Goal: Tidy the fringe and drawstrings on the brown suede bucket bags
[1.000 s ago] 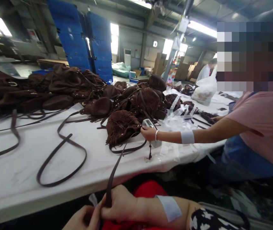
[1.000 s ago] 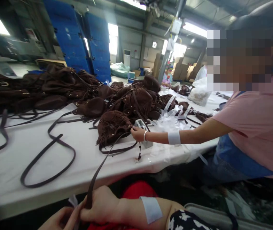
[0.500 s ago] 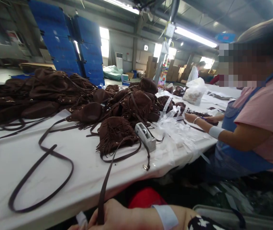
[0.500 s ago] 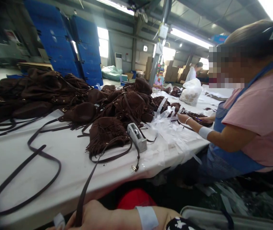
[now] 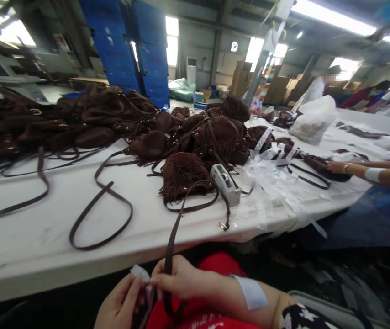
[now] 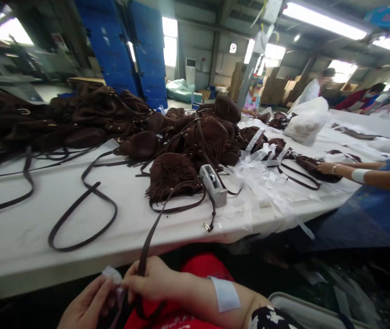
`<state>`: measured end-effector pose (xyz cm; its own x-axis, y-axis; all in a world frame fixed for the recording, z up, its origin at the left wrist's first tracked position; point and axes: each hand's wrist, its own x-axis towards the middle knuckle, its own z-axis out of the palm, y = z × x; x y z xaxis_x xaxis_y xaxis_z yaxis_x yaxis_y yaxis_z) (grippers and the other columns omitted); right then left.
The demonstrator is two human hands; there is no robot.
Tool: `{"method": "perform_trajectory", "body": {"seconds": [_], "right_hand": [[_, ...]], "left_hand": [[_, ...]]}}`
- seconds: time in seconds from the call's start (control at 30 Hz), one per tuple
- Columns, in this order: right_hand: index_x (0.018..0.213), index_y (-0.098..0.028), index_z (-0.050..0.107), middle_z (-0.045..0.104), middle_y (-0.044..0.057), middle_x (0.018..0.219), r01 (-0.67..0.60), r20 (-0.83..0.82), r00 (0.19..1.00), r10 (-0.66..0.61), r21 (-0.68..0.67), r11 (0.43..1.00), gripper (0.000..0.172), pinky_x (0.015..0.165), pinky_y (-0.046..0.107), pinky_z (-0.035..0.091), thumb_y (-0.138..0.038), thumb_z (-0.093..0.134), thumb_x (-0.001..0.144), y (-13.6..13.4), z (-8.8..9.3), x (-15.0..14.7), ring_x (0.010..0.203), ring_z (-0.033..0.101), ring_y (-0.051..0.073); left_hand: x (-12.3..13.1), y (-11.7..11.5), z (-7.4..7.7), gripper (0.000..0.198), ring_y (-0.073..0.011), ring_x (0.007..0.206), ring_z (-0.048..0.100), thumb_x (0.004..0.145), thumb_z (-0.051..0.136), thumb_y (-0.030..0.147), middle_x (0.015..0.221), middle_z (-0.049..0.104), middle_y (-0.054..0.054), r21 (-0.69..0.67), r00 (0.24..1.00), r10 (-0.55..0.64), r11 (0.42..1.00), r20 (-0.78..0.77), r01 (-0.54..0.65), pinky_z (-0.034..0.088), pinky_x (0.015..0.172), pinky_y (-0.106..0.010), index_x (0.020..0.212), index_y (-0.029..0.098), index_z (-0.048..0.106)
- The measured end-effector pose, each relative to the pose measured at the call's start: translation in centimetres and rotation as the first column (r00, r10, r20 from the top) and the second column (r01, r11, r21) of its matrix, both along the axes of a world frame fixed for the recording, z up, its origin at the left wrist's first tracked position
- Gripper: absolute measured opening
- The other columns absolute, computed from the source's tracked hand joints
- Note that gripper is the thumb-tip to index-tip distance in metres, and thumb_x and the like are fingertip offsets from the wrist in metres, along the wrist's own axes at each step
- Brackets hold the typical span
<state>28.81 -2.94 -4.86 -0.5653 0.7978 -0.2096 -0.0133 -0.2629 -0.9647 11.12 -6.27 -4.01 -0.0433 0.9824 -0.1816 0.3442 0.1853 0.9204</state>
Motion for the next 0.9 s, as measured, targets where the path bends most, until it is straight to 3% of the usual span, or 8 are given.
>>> {"method": "perform_trajectory", "body": {"seconds": [0.2, 0.3, 0.4, 0.5, 0.57, 0.7, 0.9], "right_hand": [[0.071, -0.016, 0.056, 0.055, -0.004, 0.052, 0.048, -0.01, 0.999, -0.048, -0.011, 0.999, 0.032, 0.047, 0.018, 0.035, -0.046, 0.061, 0.082, -0.1, -0.4, -0.1, 0.046, 0.045, 0.007], [0.071, -0.017, 0.054, 0.054, -0.004, 0.051, 0.066, -0.015, 0.998, -0.066, -0.023, 0.998, 0.038, 0.047, 0.019, 0.034, -0.052, 0.063, 0.08, -0.2, -0.8, -0.4, 0.046, 0.045, 0.007], [0.07, -0.017, 0.053, 0.054, -0.004, 0.05, 0.087, -0.037, 0.995, -0.089, -0.041, 0.995, 0.041, 0.048, 0.019, 0.035, -0.056, 0.064, 0.078, -0.3, -0.6, -0.6, 0.046, 0.045, 0.007], [0.071, -0.017, 0.053, 0.052, -0.005, 0.05, 0.137, -0.034, 0.99, -0.139, -0.053, 0.989, 0.043, 0.047, 0.02, 0.035, -0.058, 0.063, 0.077, -0.3, 0.1, -0.7, 0.044, 0.043, 0.007], [0.071, -0.017, 0.053, 0.052, -0.005, 0.051, 0.161, 0.001, 0.987, -0.161, -0.043, 0.986, 0.043, 0.044, 0.019, 0.031, -0.058, 0.062, 0.077, -0.2, 0.5, -0.7, 0.042, 0.039, 0.006], [0.073, -0.017, 0.054, 0.053, -0.005, 0.051, 0.195, 0.059, 0.979, -0.193, -0.024, 0.981, 0.043, 0.04, 0.018, 0.027, -0.059, 0.062, 0.077, -0.1, 0.5, -0.8, 0.039, 0.036, 0.005], [0.076, -0.016, 0.056, 0.051, -0.005, 0.049, 0.225, 0.12, 0.968, -0.223, -0.007, 0.974, 0.044, 0.034, 0.018, 0.022, -0.06, 0.06, 0.077, 0.1, 0.8, -0.9, 0.035, 0.033, 0.005]], "left_hand": [[-0.7, -0.4, 0.8, 0.039, -0.0097, 0.049, 0.047, 0.084, 0.051, 0.054, 0.054, 0.052, 0.004, 0.049, 0.995, 0.062, 0.997, 0.083, -0.066, 0.04, 0.048, -0.019, 0.071, 0.019, 0.058], [-1.0, -0.6, 0.9, 0.036, -0.0106, 0.052, 0.051, 0.086, 0.05, 0.051, 0.058, 0.056, 0.003, 0.065, 0.992, 0.107, 0.992, 0.063, -0.111, 0.042, 0.05, -0.02, 0.072, 0.018, 0.059], [-0.5, -1.1, 1.6, 0.031, -0.0155, 0.071, 0.063, 0.082, 0.058, 0.048, 0.081, 0.068, -0.003, 0.088, 1.0, -0.002, 0.996, -0.025, 0.004, 0.051, 0.064, -0.025, 0.085, 0.018, 0.065], [0.2, -1.5, 2.1, 0.034, -0.0189, 0.09, 0.065, 0.08, 0.063, 0.042, 0.102, 0.07, -0.006, 0.087, 0.983, -0.168, 0.981, -0.074, 0.174, 0.052, 0.082, -0.029, 0.106, 0.019, 0.065], [0.4, -1.7, 2.1, 0.031, -0.0175, 0.085, 0.066, 0.084, 0.058, 0.043, 0.095, 0.072, -0.004, 0.054, 0.982, -0.181, 0.981, -0.055, 0.184, 0.051, 0.078, -0.027, 0.104, 0.019, 0.065], [0.1, -1.8, 1.7, 0.035, -0.0141, 0.067, 0.062, 0.089, 0.049, 0.049, 0.071, 0.069, 0.0, 0.034, 0.986, -0.142, 0.989, -0.089, 0.145, 0.047, 0.064, -0.023, 0.08, 0.019, 0.066], [-0.5, -2.2, 1.9, 0.038, -0.0125, 0.062, 0.058, 0.092, 0.044, 0.046, 0.063, 0.062, 0.002, 0.088, 0.969, -0.137, 0.984, -0.206, 0.157, 0.042, 0.061, -0.021, 0.073, 0.02, 0.063]]}}
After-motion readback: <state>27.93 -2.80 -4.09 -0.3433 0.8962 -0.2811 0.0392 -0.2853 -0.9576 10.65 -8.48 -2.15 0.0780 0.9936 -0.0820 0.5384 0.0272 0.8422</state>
